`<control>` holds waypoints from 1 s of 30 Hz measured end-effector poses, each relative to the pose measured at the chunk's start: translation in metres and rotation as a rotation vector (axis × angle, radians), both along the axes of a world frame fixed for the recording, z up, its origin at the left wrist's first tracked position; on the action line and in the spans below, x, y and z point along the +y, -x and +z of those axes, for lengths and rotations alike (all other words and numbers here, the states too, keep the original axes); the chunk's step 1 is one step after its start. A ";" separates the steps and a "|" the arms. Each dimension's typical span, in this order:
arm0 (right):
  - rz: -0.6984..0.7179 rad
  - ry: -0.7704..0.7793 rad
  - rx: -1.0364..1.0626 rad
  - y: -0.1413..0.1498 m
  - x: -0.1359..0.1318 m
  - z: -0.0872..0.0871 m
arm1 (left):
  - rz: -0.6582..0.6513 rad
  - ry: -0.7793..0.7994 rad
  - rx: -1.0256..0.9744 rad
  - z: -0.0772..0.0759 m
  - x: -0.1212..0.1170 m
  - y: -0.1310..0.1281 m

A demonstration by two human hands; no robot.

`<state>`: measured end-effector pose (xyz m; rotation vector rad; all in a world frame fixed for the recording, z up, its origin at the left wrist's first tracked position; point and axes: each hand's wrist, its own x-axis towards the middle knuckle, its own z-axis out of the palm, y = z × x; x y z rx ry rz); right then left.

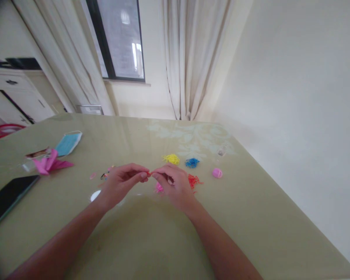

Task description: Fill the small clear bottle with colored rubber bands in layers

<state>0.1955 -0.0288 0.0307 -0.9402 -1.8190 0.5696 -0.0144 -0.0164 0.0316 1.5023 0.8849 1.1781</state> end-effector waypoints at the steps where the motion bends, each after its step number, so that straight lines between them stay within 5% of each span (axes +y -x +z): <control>1: 0.010 0.009 0.004 0.000 -0.002 0.002 | 0.004 0.008 -0.016 0.002 -0.002 0.000; 11: 0.169 0.105 0.096 -0.002 -0.020 0.023 | -0.112 0.012 -0.185 0.016 -0.017 -0.004; 30: 0.163 0.075 0.172 -0.005 -0.013 0.020 | -0.067 0.023 -0.163 0.011 -0.013 -0.004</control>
